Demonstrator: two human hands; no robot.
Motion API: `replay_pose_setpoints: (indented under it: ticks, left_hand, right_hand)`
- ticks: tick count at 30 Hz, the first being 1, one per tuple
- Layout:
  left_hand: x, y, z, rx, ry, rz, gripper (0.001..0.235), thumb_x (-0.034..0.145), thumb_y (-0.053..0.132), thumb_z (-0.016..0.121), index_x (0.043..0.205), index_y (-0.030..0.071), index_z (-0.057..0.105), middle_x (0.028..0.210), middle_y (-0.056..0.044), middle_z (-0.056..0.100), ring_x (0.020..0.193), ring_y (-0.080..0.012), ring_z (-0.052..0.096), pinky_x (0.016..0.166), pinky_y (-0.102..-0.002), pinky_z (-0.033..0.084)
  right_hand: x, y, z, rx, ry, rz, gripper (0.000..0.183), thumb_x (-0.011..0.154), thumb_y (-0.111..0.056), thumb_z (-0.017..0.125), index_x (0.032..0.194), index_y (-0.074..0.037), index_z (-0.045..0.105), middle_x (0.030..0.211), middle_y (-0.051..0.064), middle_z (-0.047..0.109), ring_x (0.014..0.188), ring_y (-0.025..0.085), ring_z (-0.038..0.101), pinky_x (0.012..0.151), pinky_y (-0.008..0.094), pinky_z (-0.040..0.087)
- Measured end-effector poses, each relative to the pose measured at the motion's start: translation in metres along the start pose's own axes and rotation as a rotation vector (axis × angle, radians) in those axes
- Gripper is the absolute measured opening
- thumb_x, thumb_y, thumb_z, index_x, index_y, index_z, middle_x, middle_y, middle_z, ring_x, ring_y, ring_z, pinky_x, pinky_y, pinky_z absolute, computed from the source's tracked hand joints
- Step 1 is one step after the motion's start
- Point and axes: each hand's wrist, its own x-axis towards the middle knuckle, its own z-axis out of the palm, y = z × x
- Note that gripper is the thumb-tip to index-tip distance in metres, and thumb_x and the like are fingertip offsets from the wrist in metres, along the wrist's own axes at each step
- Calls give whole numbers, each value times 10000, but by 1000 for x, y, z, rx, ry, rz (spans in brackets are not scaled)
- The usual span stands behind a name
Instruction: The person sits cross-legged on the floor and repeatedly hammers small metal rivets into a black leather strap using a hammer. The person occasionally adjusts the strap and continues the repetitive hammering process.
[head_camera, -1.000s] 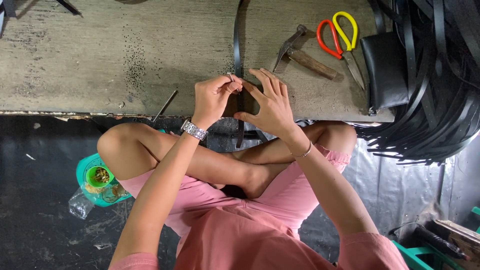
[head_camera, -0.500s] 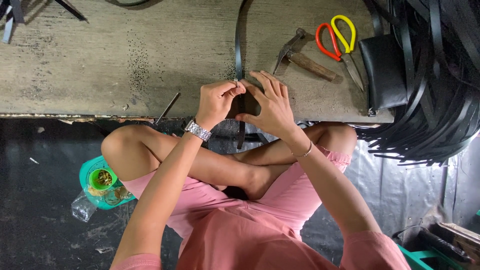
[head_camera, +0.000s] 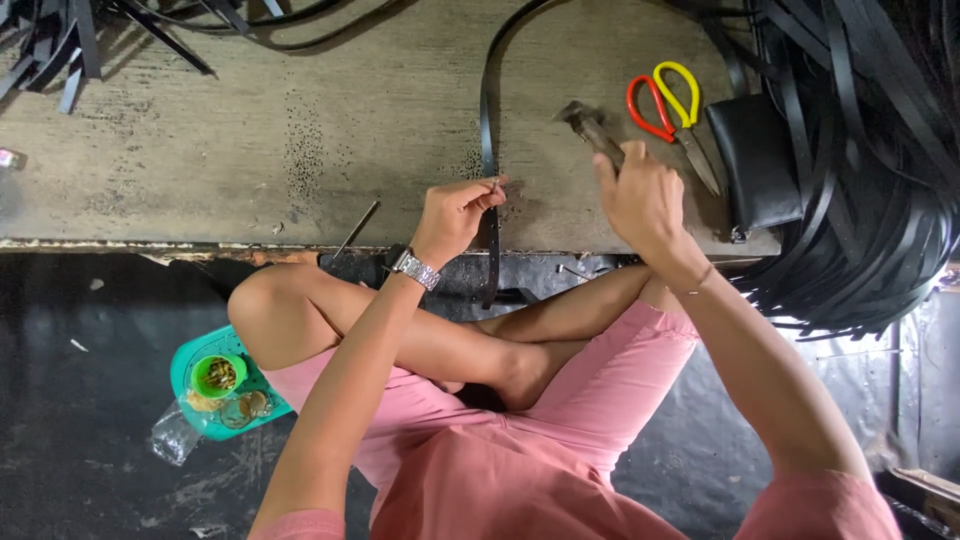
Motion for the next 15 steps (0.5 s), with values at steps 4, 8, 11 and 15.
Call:
replay_pose_setpoints:
  ticks: [4,8,11,15]
  left_hand:
    - [-4,-8,0,6,-11,3,111,946,3,733,837,27,740,927,-125,796,893,-330,761,746,-379,605]
    - [-6,-11,3,28,-11,15,139,959,33,737,820,31,739,916,-106,801,877,-293,772,759,-339,605]
    - [-14,-29,5,40,-50,2,145,969,50,724,827,36,745,904,-110,798,849,-286,770,766,-347,608]
    - [-20,-28,4,91,-89,20,169,972,69,714,812,14,717,884,-142,786,850,-331,761,722,-373,606]
  right_hand:
    - [-26,-12,-49,347,190,-201,425,996,-527,767,1013,-107,704,684,96,644,666,308,704,589,371,497]
    - [-59,-42,-70,482,292,-220,516,1034,-601,490,930,-100,555,623,92,549,584,320,610,581,372,491]
    - [-68,-63,-63,357,-58,-176,457,1046,-554,467,980,-102,479,635,178,590,630,421,655,565,473,495]
    - [-75,-62,-60,261,-252,-162,392,1033,-479,508,1089,-93,466,672,271,629,711,516,685,590,586,495]
